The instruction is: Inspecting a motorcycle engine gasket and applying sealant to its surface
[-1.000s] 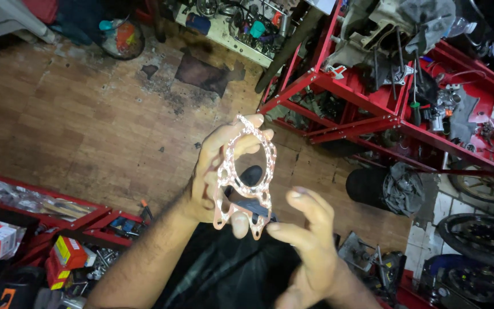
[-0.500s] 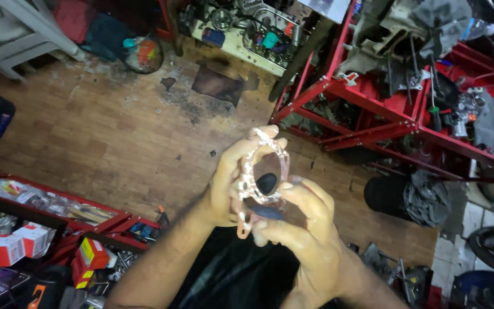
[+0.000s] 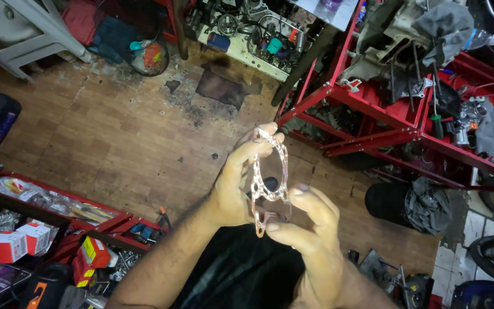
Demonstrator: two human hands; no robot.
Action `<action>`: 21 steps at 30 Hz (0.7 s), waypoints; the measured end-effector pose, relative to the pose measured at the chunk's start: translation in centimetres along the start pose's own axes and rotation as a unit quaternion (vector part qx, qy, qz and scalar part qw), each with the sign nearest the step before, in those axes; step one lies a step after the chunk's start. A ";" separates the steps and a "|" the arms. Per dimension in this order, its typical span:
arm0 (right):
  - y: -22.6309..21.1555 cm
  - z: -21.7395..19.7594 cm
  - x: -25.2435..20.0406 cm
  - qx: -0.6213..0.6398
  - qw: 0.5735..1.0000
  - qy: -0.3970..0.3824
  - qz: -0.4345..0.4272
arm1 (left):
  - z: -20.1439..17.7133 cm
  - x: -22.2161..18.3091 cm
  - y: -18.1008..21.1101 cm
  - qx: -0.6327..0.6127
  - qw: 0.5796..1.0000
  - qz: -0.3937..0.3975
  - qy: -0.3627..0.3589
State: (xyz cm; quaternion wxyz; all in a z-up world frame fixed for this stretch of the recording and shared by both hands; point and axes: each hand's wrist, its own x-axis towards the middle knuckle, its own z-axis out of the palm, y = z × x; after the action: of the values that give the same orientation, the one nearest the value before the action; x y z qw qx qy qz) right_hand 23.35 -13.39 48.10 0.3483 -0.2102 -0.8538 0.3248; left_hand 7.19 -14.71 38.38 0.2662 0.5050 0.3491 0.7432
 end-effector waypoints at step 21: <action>2.0 -1.6 -0.4 -0.006 0.995 -0.076 -0.064 | 0.3 -0.3 -0.3 0.011 1.000 0.012 0.002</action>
State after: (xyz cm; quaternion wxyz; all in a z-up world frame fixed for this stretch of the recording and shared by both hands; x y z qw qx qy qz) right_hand 25.11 -11.56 47.39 0.3009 -0.1314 -0.8916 0.3118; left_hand 7.62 -14.65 38.02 0.2511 0.5108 0.3522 0.7429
